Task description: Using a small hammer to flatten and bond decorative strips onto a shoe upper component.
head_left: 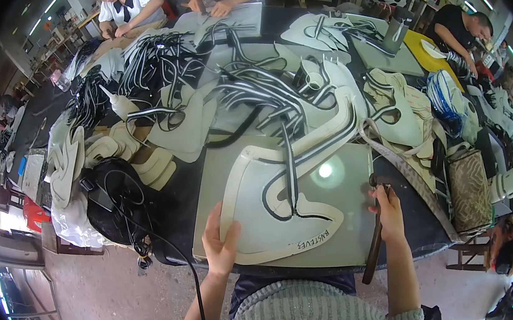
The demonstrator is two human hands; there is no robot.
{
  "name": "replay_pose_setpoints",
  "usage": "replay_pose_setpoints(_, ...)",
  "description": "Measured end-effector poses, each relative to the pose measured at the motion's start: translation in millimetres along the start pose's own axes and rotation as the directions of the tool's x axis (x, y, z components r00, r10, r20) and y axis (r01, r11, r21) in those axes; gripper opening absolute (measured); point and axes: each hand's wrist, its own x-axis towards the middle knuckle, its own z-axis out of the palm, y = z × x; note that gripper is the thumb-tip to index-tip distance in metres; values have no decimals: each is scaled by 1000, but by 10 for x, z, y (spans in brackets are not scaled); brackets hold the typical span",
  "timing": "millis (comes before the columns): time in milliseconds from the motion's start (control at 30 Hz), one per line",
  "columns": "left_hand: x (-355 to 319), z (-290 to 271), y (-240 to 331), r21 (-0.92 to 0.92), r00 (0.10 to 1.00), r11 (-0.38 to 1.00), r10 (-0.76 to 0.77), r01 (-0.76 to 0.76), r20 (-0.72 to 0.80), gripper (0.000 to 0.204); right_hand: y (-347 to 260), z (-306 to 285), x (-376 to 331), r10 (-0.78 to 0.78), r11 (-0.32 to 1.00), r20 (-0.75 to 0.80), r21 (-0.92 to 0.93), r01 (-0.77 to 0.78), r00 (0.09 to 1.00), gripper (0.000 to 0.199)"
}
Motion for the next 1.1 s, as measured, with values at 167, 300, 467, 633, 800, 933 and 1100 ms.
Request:
replay_pose_setpoints(167, -110, -26, -22, 171, 999, 985, -17, 10, 39, 49, 2, -19, -34, -21, 1000, 6, 12, 21, 1000, 33)
replay_pose_setpoints(300, -227, -1, 191, 450, 961, 871, -262, 198, 86, 55, -103, -26, -197, -86, 993, 51, -71, 90, 995, 28)
replay_pose_setpoints(467, -220, 118, 129, 746, 930, 556, 246, -367, 274, 62, -273, 54, -398, -237, 890, 262, -329, 317, 936, 22)
replay_pose_setpoints(633, -310, 193, 57, 667, 818, 483, 236, -568, 525, 57, -336, 207, -523, -351, 646, 431, -531, 549, 831, 22)
replay_pose_setpoints(800, -235, 287, 69, 671, 806, 453, 251, -587, 536, 49, -377, 330, -598, -353, 646, 469, -504, 574, 810, 21)
replay_pose_setpoints(933, -125, 356, 50, 585, 791, 542, 312, -603, 526, 44, -216, 413, -577, -352, 585, 511, -534, 611, 784, 20)
replay_pose_setpoints(1100, -58, 551, 54, 532, 764, 581, 275, -616, 584, 45, -29, 439, -564, -310, 477, 561, -607, 636, 768, 21)
